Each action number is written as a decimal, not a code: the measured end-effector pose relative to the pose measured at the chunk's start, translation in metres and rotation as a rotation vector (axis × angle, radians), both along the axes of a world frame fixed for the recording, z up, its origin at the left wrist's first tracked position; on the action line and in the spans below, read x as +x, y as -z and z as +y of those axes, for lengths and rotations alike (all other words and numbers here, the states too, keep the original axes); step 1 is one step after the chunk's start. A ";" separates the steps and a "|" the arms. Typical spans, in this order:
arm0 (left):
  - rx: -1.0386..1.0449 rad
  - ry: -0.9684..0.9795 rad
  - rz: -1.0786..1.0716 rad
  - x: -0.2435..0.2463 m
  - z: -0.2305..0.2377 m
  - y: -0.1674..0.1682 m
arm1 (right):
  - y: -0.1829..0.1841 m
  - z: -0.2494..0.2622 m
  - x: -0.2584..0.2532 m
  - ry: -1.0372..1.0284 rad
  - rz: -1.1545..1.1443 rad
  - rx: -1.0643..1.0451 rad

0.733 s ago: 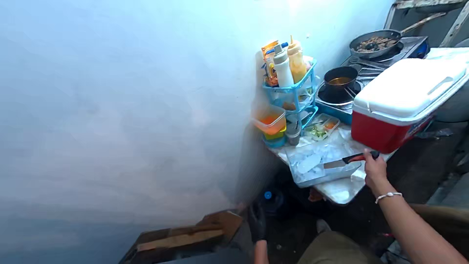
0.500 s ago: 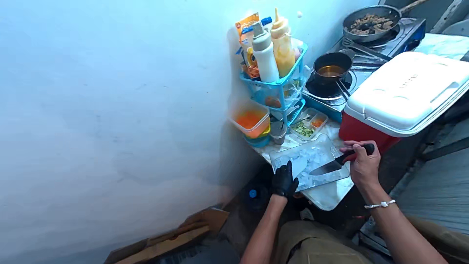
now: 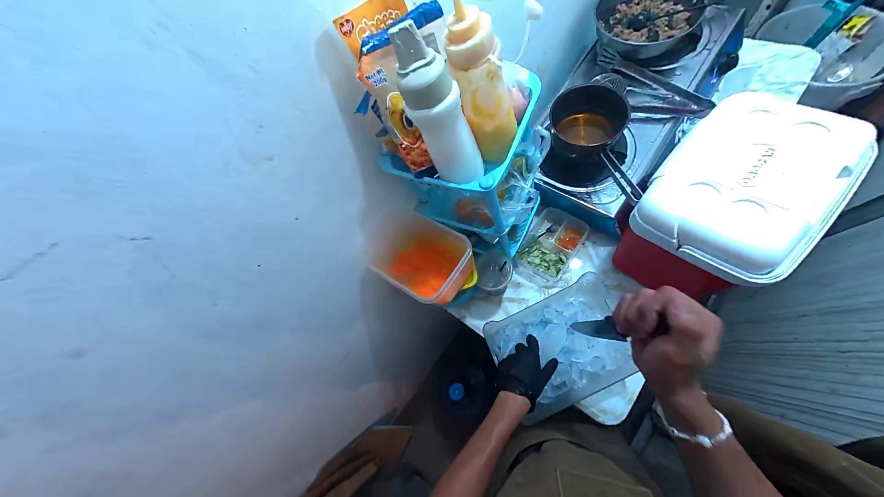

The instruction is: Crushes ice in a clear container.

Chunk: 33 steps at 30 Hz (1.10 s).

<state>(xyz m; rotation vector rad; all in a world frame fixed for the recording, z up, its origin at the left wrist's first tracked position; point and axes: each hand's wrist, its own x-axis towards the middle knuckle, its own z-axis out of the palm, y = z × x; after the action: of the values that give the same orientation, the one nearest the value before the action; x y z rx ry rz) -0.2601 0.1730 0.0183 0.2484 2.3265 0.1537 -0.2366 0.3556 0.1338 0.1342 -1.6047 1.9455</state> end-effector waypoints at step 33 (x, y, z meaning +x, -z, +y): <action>0.181 -0.254 -0.316 -0.014 -0.005 -0.002 | 0.050 -0.007 -0.029 -0.155 0.039 0.000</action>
<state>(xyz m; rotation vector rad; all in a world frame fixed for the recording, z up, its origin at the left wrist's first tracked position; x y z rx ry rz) -0.2746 0.1682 0.0199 0.0126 2.0225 0.4949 -0.2653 0.3486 0.0835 0.3029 -1.6105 2.0456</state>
